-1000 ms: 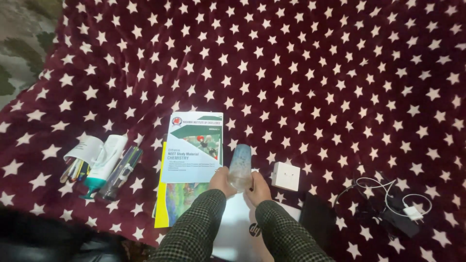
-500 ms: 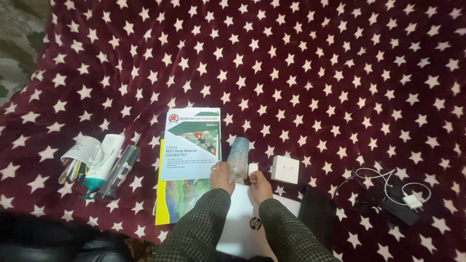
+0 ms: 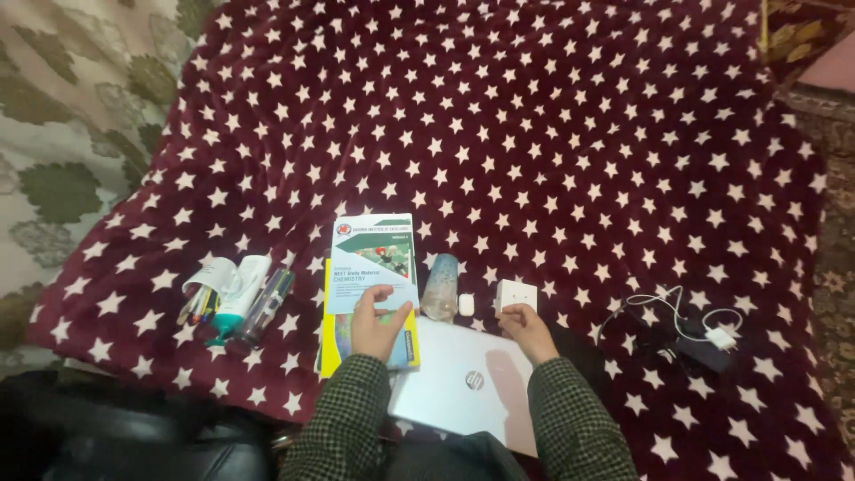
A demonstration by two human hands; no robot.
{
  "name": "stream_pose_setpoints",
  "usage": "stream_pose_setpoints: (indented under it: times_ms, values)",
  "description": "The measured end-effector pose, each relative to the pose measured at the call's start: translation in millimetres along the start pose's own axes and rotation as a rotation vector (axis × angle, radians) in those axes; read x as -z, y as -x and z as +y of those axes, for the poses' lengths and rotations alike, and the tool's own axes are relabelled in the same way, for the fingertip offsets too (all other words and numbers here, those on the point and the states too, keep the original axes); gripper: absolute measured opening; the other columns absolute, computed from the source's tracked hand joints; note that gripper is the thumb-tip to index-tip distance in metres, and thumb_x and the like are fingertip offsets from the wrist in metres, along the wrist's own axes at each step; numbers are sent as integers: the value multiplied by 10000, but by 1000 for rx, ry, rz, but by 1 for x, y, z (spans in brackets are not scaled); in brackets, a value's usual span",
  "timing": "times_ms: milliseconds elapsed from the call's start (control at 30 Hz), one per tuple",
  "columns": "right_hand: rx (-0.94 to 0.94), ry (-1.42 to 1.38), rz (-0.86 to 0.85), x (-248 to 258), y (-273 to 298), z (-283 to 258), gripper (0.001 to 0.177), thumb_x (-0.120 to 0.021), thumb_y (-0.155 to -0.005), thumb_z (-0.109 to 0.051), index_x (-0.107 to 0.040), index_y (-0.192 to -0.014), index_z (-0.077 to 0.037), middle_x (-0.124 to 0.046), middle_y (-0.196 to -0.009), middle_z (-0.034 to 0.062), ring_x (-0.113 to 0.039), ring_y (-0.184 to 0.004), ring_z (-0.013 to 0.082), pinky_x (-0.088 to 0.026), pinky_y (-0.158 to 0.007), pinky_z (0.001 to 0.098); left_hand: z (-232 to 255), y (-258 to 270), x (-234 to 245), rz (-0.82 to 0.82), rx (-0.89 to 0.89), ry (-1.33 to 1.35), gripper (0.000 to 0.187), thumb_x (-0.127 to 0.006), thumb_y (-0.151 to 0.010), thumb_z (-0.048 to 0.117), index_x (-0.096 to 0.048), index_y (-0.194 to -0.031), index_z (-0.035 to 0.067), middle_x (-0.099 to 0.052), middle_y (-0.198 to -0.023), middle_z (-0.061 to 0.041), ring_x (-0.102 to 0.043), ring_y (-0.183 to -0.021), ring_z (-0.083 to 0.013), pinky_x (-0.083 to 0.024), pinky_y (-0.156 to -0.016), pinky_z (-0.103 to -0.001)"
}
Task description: The person is organizing a workspace by moving items including a laptop, several books, an alarm clock, a small plant, and a computer mouse between a desk and a nearby bed.
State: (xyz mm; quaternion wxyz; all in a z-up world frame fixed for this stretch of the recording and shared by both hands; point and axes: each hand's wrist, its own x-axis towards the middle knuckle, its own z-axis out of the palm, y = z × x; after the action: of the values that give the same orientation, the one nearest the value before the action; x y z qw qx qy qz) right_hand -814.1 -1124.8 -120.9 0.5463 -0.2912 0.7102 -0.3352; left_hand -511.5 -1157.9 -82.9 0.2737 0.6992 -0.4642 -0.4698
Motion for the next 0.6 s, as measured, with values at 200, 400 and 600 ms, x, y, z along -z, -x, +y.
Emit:
stream_pose_setpoints:
  times_ms: [200, 400, 600]
  values:
    - [93, 3, -79, -12, 64, -57, 324, -668, -963, -74, -630, -1267, 34, -677, -1202, 299, -695, -1133, 382, -594, -960, 486, -5, 26, 24, 124, -95, 79, 357, -806, -900, 252, -603, -1191, 217, -643, -1178, -69, -694, -1066, -255, -607, -915, -361]
    - [198, 66, -220, -23, 115, -90, 340, -622, -981, -61, -607, -1295, 68, -635, -1236, 346, -663, -1181, 439, -567, -1001, 523, 8, 90, 41, 234, -187, 160, 396, -843, -859, 213, -620, -1178, 137, -708, -1140, -81, -672, -1118, -238, -605, -915, -315]
    - [259, 92, -404, -19, 133, -74, 394, -675, -965, -86, -586, -1326, 44, -597, -1328, 319, -636, -1231, 412, -542, -1044, 507, 28, 189, 55, 376, -195, 303, 483, -852, -824, 140, -619, -1240, 65, -695, -1217, -157, -643, -1221, -288, -599, -996, -359]
